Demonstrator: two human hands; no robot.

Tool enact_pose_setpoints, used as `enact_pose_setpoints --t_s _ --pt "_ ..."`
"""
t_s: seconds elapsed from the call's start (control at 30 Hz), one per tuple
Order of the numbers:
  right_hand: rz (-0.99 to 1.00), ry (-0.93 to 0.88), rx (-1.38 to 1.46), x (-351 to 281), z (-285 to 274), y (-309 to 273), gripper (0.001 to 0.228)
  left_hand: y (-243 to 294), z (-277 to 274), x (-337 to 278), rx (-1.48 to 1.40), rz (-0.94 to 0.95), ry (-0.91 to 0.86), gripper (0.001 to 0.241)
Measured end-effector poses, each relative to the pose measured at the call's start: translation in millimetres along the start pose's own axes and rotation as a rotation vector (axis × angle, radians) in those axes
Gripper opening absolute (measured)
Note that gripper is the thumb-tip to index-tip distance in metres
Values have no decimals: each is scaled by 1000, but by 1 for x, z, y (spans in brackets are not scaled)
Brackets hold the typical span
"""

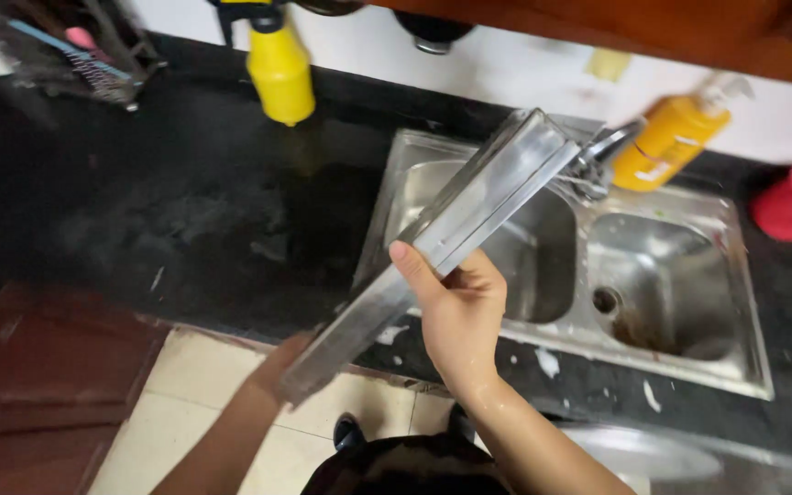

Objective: Cleaning a metal tray, scrubbing a gas stove, and washing a kitchen sink with a sponge.

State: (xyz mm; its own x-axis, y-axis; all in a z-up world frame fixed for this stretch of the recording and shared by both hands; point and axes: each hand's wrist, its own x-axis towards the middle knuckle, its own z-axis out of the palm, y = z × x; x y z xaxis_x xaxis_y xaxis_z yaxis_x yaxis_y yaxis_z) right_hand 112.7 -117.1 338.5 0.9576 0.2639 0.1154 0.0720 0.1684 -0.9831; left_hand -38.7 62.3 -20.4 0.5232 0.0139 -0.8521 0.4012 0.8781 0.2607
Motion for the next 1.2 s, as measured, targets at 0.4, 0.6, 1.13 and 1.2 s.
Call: enact_pose_setpoints --t_s 0.4,0.6,1.13,1.2 --pt "-61 221 -65 -34 -50 24 19 137 -23 71 180 112 27 26" --pt "441 410 314 -11 -120 81 40 158 49 117 198 194 52 33" --pt "496 325 651 102 -171 195 34 189 220 110 -490 231 -220 54" --pt "550 331 651 109 -177 236 33 170 217 87 -568 280 -256 67"
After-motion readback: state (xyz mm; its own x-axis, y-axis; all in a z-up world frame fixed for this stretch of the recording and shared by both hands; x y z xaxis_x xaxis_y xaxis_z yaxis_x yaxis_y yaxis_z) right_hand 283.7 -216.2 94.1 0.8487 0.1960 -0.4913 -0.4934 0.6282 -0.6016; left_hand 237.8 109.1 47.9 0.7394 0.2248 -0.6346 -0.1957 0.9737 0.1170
